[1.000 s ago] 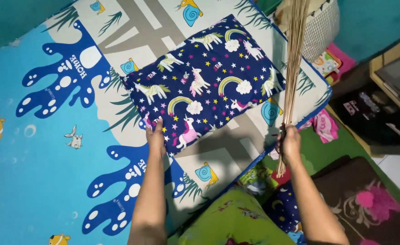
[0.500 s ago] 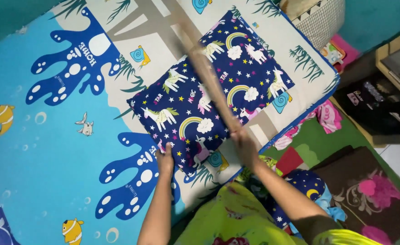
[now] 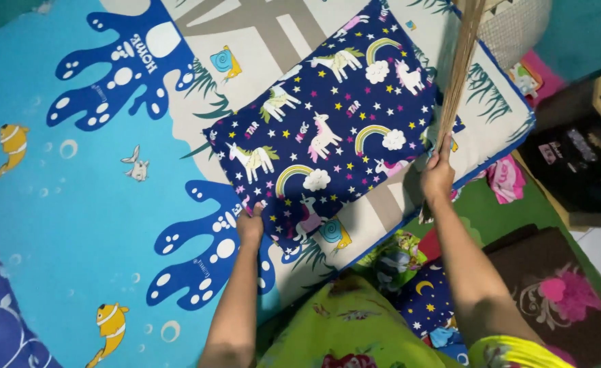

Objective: The person is dusting pillows and a mattress using a stick broom and then arranging the pillows on the bed.

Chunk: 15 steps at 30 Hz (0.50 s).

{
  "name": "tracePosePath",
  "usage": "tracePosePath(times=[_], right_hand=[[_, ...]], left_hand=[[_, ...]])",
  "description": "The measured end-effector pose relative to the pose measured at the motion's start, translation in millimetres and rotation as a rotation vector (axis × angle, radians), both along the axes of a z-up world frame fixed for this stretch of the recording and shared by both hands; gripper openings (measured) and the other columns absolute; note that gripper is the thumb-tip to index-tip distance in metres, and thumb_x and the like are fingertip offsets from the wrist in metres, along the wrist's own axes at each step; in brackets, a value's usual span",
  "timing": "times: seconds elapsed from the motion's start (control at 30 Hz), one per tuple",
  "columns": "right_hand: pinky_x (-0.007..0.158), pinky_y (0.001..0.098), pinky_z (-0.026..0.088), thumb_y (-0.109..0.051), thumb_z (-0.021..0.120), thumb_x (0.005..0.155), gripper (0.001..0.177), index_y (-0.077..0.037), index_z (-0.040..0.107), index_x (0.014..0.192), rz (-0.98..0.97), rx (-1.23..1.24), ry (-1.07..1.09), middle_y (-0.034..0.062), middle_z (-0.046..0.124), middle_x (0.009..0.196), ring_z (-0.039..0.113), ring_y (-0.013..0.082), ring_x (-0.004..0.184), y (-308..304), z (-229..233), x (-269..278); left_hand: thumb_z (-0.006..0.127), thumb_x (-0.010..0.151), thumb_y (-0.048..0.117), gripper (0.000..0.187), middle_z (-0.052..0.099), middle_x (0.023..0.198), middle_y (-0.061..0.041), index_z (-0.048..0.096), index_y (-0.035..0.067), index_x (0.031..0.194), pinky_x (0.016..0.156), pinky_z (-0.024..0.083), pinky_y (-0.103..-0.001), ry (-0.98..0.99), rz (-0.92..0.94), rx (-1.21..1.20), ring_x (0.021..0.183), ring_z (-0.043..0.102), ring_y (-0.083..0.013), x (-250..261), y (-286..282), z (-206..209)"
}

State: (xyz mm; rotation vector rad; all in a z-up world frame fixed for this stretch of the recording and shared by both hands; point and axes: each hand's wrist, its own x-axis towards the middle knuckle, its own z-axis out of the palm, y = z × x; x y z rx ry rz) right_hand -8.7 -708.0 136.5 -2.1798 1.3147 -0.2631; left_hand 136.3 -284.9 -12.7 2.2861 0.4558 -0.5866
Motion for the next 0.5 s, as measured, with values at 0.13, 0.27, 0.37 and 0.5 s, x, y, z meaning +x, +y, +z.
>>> tracePosePath(times=[0.13,0.27,0.37,0.5], right_hand=[[0.096,0.0565,0.053,-0.030,0.039,0.112,0.049,-0.032,0.037,0.161,0.115,-0.047,-0.071,0.0261,0.070,0.119,0.066,0.0461,0.111,54,-32,10],[0.087,0.0564,0.052,-0.021,0.047,0.106,0.029,-0.011,0.060,0.130,0.256,0.115,-0.175,0.0285,0.071,0.102,0.067,0.0473,0.104,114,-151,-9],[0.083,0.0548,0.053,-0.031,0.048,0.101,0.035,-0.006,0.071,0.101,0.516,0.316,0.041,0.0240,0.073,0.092,0.070,0.0434,0.098,158,-139,-24],[0.087,0.0508,0.059,-0.033,0.056,0.097,0.036,-0.013,0.073,0.121,0.927,0.337,0.261,0.0189,0.077,0.107,0.072,0.0377,0.105,203,48,-25]], left_hand=[[0.045,0.104,0.062,0.073,0.061,0.135,-0.032,0.056,-0.001,0.139,0.115,0.040,-0.056,-0.024,0.095,-0.180,0.135,0.052,-0.0467,-5,3,-19],[0.072,0.092,0.048,0.039,0.073,0.108,-0.015,0.075,0.013,0.107,0.104,0.048,-0.046,-0.067,0.233,-0.264,0.117,0.064,-0.0360,-5,0,-5],[0.064,0.093,0.042,0.028,0.073,0.090,-0.008,0.076,0.017,0.099,0.092,0.052,-0.042,-0.041,0.366,-0.357,0.099,0.068,-0.0285,-16,7,20],[0.059,0.093,0.034,0.018,0.073,0.077,0.008,0.077,0.032,0.093,0.080,0.055,-0.035,-0.026,0.525,-0.231,0.087,0.072,-0.0165,2,47,-52]])
